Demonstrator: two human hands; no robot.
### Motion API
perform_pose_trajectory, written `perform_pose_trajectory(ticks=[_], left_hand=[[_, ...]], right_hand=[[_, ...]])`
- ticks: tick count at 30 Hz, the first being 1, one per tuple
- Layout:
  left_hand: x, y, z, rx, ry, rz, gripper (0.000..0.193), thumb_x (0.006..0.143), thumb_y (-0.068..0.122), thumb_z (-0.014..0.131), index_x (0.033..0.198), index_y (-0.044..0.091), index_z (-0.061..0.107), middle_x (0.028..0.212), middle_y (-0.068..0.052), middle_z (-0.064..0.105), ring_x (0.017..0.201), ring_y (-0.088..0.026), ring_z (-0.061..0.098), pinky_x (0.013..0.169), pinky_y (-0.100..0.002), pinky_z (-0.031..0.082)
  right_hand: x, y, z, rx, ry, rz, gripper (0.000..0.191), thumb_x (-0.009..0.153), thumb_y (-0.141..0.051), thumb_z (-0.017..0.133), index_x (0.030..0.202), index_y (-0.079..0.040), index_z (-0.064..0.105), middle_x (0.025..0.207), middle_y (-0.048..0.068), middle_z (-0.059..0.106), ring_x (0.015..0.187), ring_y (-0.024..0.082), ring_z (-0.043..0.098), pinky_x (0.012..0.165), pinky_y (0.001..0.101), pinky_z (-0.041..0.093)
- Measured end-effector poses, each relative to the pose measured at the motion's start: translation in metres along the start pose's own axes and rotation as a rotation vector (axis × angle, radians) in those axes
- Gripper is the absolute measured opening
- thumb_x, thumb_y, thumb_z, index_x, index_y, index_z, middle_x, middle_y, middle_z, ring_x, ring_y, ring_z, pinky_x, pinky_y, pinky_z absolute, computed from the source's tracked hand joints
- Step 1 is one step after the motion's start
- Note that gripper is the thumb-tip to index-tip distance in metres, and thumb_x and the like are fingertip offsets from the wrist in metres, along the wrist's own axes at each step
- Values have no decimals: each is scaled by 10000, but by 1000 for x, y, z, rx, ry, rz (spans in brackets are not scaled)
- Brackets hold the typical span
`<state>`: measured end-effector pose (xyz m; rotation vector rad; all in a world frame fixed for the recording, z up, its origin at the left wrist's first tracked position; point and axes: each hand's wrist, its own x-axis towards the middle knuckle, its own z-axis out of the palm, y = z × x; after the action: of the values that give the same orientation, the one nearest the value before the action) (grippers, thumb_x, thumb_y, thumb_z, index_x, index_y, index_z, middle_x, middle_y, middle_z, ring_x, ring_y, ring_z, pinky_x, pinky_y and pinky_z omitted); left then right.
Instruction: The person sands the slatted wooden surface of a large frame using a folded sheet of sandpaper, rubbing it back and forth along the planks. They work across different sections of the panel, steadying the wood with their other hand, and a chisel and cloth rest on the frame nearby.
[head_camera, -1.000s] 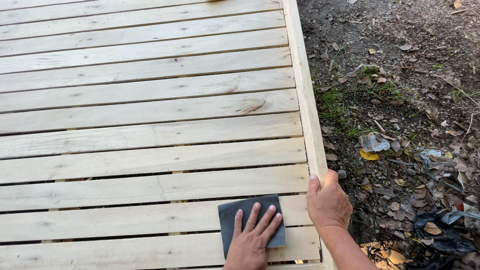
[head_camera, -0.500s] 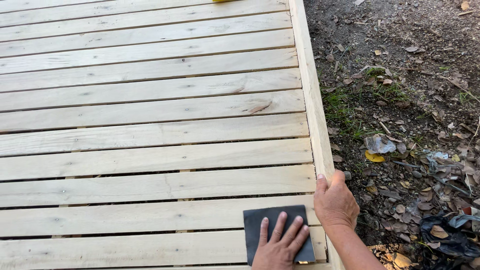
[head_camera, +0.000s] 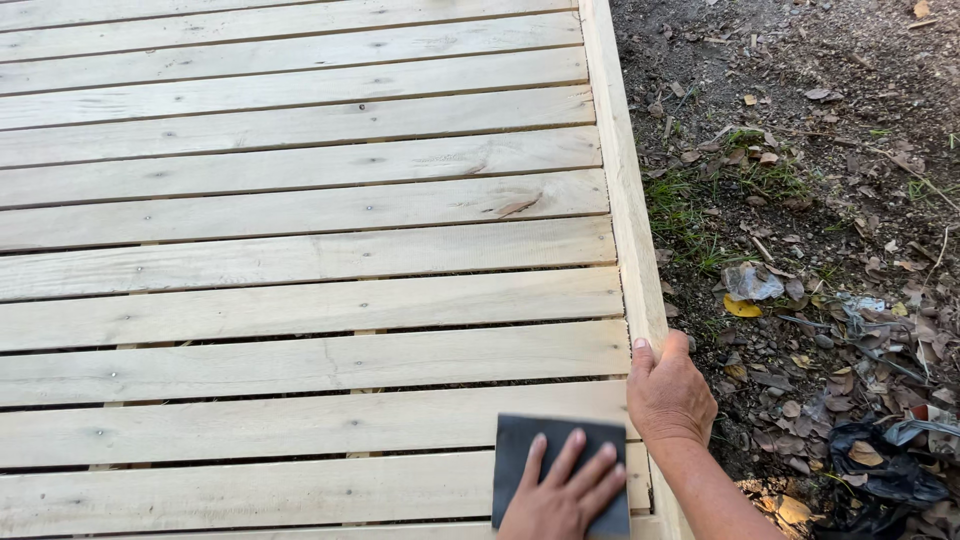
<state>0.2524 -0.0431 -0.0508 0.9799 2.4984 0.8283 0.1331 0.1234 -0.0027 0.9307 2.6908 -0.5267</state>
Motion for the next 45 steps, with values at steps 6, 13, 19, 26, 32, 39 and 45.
perform_pose_trajectory(ticks=[6, 13, 19, 26, 32, 39, 45], left_hand=[[28, -7, 17, 19, -25, -18, 767, 835, 193, 469, 1597, 222, 396, 1698, 2, 301, 1590, -300, 167, 1232, -626, -10], [-51, -53, 5, 308, 36, 197, 611, 1020, 406, 370, 1619, 302, 312, 1729, 52, 239, 1607, -259, 135, 1253, -612, 8], [-74, -63, 7, 246, -174, 36, 620, 1028, 519, 304, 1611, 312, 258, 1707, 48, 181, 1583, -289, 49, 1199, -658, -44], [17, -19, 25, 31, -95, 63, 675, 923, 203, 422, 1594, 266, 383, 1714, 25, 295, 1605, -276, 171, 1262, -620, 15], [-111, -141, -98, 282, 297, -734, 734, 903, 184, 517, 1586, 311, 281, 1681, 54, 205, 1556, -243, 85, 1205, -579, -9], [-2, -54, -33, 249, 407, -653, 873, 790, 71, 505, 1617, 223, 275, 1704, 5, 169, 1556, -331, 75, 1191, -619, -30], [-9, -53, -53, 68, 49, -364, 802, 845, 91, 481, 1610, 239, 293, 1706, 23, 180, 1590, -274, 74, 1237, -572, -43]], right_hand=[[4, 1, -1, -31, 5, 2, 442, 1040, -487, 455, 1260, -107, 508, 1010, 221, 756, 983, 438, 721, 854, 558, 537], [8, 8, 0, -27, -2, 0, 452, 1027, -473, 449, 1315, -127, 489, 1044, 223, 749, 1001, 441, 715, 868, 556, 530], [12, 7, 1, -49, 19, 14, 449, 1037, -484, 440, 1287, -116, 501, 1071, 207, 751, 1016, 431, 716, 875, 567, 524], [22, 16, 0, -65, 33, -22, 478, 1041, -486, 443, 1324, -103, 485, 1023, 253, 748, 997, 460, 712, 860, 575, 525], [33, 26, 6, -101, 37, -17, 470, 1071, -491, 438, 1271, -71, 501, 1034, 277, 745, 996, 470, 713, 859, 573, 530], [43, 32, 9, -109, 107, -73, 471, 1068, -472, 442, 1276, -52, 484, 1096, 261, 726, 994, 473, 703, 846, 578, 521], [49, 39, 4, -141, 80, -61, 491, 1071, -493, 441, 1291, -55, 472, 1105, 262, 726, 1025, 467, 700, 869, 575, 520]])
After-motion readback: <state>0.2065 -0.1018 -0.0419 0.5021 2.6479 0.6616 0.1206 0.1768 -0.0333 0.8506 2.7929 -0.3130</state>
